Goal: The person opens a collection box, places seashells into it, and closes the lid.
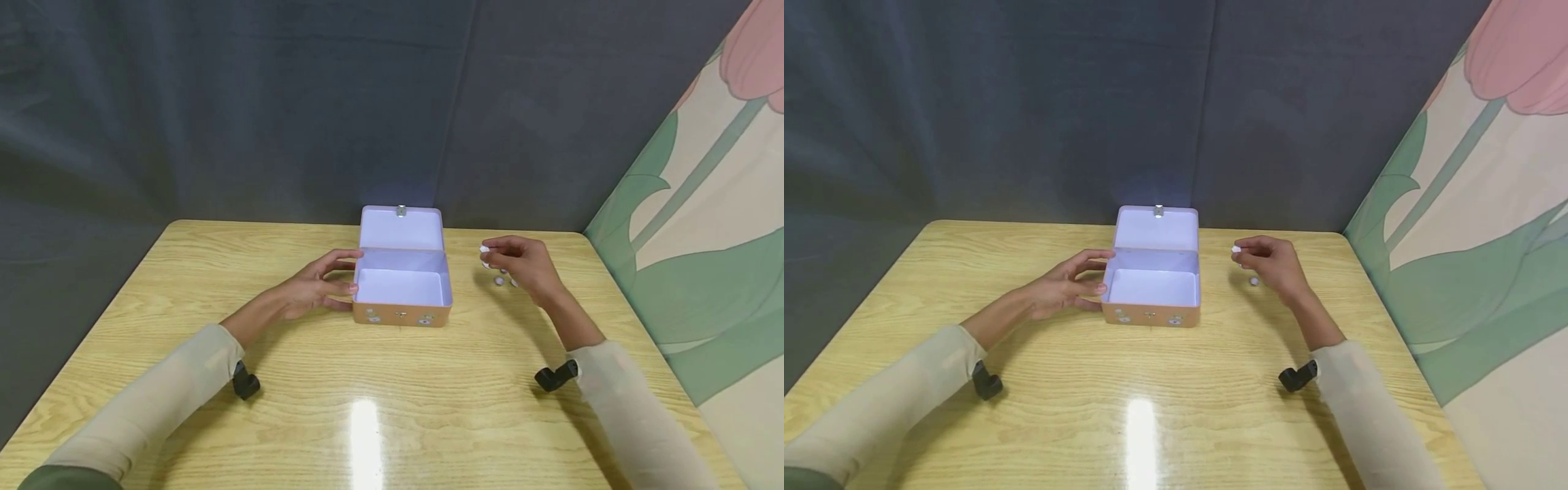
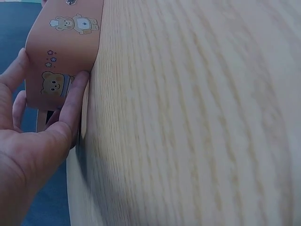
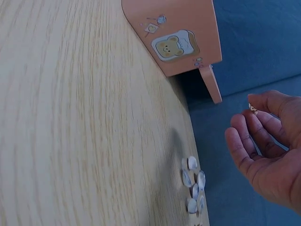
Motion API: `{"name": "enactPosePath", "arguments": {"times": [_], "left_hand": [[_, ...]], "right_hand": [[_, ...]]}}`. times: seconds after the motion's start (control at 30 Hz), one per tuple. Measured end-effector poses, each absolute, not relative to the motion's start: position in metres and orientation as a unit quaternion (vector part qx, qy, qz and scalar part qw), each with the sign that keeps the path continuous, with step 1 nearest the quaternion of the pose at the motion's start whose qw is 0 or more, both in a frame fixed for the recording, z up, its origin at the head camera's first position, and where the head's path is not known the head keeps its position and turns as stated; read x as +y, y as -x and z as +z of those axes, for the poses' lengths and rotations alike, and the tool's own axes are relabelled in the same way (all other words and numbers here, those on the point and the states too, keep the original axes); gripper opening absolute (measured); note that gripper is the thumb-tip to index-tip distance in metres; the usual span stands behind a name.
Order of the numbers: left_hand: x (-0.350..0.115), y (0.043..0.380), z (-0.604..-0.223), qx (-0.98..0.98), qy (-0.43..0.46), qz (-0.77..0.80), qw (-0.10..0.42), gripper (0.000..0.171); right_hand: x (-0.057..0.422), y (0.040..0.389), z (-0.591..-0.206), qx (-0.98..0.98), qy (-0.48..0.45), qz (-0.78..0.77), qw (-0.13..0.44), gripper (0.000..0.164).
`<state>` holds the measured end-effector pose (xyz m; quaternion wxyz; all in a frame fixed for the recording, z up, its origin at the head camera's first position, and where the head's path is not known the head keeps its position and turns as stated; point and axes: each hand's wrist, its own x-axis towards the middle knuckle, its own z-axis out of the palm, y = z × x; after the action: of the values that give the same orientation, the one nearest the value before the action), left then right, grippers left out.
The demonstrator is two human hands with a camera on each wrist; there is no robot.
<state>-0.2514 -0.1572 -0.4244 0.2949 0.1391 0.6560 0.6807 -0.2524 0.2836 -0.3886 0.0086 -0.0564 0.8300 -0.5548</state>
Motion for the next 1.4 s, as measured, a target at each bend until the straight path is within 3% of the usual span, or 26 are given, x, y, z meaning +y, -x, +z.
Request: {"name": "enactPosePath", "arguments": {"times": [1.4], "left_hand": [[-0.153, 0.253, -0.423, 0.655, -0.119, 0.692, 0.279, 0.079]], "right_hand": [[0.23, 0.25, -0.378, 0.837, 0.08, -0.542, 0.007, 0.034]]}}
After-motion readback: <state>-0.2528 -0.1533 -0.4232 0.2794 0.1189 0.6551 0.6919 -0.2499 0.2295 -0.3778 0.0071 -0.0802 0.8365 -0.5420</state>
